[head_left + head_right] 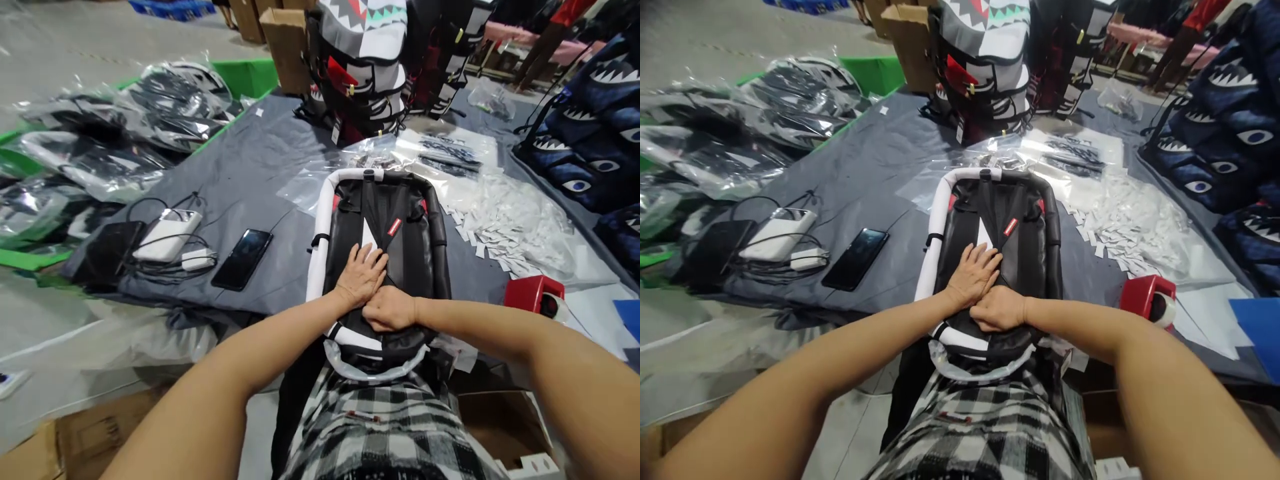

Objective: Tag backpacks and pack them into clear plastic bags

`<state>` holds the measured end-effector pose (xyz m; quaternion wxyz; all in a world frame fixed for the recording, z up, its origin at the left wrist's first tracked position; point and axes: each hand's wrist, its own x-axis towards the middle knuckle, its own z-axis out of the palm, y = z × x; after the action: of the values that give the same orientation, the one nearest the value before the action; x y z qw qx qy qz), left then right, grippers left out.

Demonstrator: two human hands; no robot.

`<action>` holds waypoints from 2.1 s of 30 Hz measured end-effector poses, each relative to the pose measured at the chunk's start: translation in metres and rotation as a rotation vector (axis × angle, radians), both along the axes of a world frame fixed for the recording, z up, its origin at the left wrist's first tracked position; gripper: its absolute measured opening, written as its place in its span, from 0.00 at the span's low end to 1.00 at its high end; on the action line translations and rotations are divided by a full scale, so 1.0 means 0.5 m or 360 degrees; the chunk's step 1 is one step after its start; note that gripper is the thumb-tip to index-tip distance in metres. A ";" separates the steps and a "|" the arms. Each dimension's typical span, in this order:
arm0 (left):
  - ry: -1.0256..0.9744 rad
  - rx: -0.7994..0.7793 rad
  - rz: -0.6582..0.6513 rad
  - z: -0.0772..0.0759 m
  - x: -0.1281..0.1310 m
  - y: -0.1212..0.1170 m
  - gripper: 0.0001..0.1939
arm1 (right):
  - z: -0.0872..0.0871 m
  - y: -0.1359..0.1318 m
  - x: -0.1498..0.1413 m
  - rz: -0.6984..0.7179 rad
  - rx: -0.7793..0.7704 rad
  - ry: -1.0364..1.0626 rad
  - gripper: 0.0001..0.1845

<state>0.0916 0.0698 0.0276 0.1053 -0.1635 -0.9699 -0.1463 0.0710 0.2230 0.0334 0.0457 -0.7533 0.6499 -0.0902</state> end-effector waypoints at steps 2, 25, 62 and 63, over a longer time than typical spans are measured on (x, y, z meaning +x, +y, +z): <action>-0.0014 0.0007 -0.0005 -0.004 -0.009 0.001 0.23 | -0.021 -0.002 -0.012 -0.0079 -0.0086 0.0024 0.11; -0.0147 0.0567 0.0198 0.103 -0.040 -0.072 0.16 | 0.020 -0.033 -0.234 -0.1492 0.0098 0.0448 0.27; 0.1378 0.1348 0.0244 0.720 -0.336 -0.327 0.09 | -0.020 -0.054 -0.247 -0.1600 -0.0895 -0.0064 0.26; 0.1378 0.1280 0.0208 0.742 -0.319 -0.310 0.10 | 0.009 -0.071 -0.249 -0.1606 -0.1036 -0.0101 0.29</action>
<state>-0.0679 -0.0854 0.3985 0.5537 -0.0957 -0.7154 -0.4154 -0.0537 0.1876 0.0380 -0.2163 -0.3241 0.8644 -0.3177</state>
